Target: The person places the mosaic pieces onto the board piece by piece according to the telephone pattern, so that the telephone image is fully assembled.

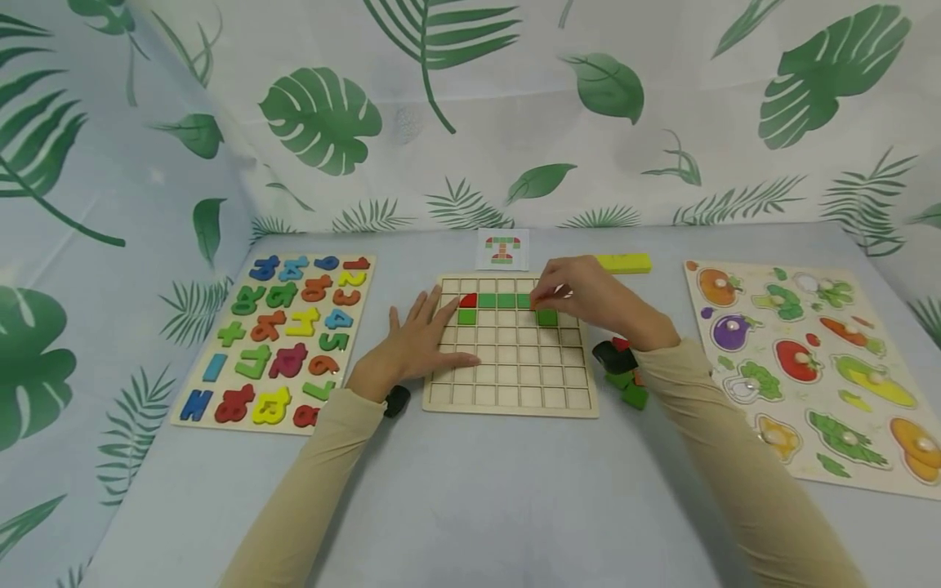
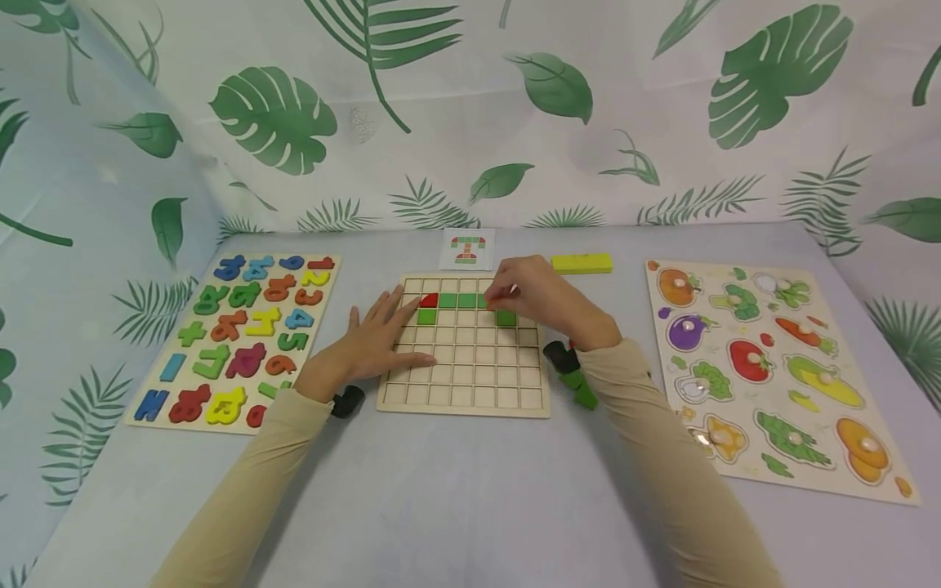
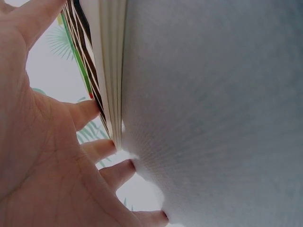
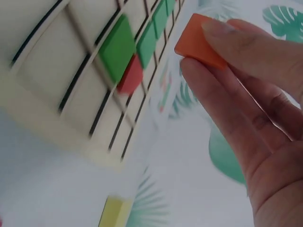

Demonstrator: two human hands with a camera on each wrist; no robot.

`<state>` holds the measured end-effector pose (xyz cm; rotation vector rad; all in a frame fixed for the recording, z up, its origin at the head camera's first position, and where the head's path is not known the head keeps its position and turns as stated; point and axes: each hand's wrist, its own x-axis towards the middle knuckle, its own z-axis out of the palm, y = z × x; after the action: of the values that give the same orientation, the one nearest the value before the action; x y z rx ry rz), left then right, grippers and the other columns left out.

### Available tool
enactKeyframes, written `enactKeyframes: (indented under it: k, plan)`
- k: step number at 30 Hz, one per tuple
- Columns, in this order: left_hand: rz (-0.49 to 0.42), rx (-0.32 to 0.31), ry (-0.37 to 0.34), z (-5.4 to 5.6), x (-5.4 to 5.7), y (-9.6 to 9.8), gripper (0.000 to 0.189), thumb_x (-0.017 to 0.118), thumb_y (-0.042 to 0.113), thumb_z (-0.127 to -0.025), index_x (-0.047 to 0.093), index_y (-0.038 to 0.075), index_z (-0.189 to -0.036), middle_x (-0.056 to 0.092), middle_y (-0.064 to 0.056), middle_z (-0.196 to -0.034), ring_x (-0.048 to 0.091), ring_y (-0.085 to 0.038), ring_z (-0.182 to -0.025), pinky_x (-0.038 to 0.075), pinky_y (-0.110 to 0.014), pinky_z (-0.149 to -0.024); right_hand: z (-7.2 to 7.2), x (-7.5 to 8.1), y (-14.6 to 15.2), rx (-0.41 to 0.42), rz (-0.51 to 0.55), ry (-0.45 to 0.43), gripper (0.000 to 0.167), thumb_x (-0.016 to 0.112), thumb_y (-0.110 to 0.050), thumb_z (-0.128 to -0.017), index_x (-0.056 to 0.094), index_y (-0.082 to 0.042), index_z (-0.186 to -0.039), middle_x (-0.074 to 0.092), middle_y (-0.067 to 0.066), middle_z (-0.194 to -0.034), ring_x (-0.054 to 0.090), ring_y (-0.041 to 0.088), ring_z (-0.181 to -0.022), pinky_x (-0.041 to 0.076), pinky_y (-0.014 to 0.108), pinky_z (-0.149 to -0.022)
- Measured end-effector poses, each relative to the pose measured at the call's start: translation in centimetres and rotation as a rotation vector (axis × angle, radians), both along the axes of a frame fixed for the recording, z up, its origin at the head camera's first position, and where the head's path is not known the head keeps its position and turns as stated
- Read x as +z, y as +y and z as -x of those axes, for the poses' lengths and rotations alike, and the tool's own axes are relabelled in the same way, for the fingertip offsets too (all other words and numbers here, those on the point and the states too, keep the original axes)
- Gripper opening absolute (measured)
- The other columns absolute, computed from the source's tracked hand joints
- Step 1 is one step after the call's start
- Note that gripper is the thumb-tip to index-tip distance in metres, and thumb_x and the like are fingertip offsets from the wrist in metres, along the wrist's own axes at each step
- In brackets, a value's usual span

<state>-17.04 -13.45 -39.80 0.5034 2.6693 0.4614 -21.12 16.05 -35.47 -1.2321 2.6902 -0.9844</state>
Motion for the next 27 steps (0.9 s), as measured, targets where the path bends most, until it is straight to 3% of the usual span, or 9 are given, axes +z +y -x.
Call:
enactKeyframes:
  k: [6, 14, 18, 27]
  plan:
    - [0.011, 0.004, -0.001, 0.1, -0.2, -0.1, 0.104, 0.063, 0.067, -0.095, 0.01, 0.018, -0.171, -0.01, -0.014, -0.175, -0.008, -0.035, -0.161, -0.006, -0.073, -0.119, 0.6, -0.8, -2.5, 0.013, 0.002, 0.018, 0.015, 0.081, 0.005, -0.087, 0.081, 0.004, -0.102, 0.072, 0.01, -0.092, 0.072, 0.026, -0.086, 0.062, 0.041, -0.076]
    - [0.008, 0.011, -0.001, 0.1, -0.1, 0.0, 0.105, 0.063, 0.068, -0.094, 0.011, 0.018, -0.171, -0.011, -0.013, -0.175, -0.009, -0.035, -0.161, -0.006, -0.073, -0.119, 0.6, -1.8, -4.2, -0.052, 0.026, -0.097, 0.013, 0.082, 0.002, -0.088, 0.079, 0.005, -0.1, 0.078, 0.012, -0.09, 0.075, 0.027, -0.084, 0.061, 0.044, -0.08]
    - [0.01, 0.011, -0.002, 0.1, 0.0, 0.0, 0.105, 0.063, 0.068, -0.094, 0.011, 0.018, -0.171, -0.011, -0.013, -0.175, -0.009, -0.035, -0.161, -0.007, -0.073, -0.119, 0.6, -2.1, -4.4, -0.049, 0.013, -0.078, 0.008, 0.083, 0.002, -0.087, 0.081, 0.003, -0.094, 0.078, 0.013, -0.093, 0.074, 0.028, -0.086, 0.061, 0.043, -0.079]
    - [0.015, 0.01, -0.001, 0.0, -0.1, 0.0, 0.105, 0.063, 0.068, -0.094, 0.011, 0.018, -0.17, -0.012, -0.013, -0.175, -0.009, -0.035, -0.161, -0.006, -0.073, -0.119, 0.7, -2.5, -4.5, -0.007, -0.029, -0.043, 0.009, 0.079, 0.006, -0.089, 0.082, 0.004, -0.097, 0.077, 0.014, -0.095, 0.073, 0.03, -0.088, 0.06, 0.043, -0.078]
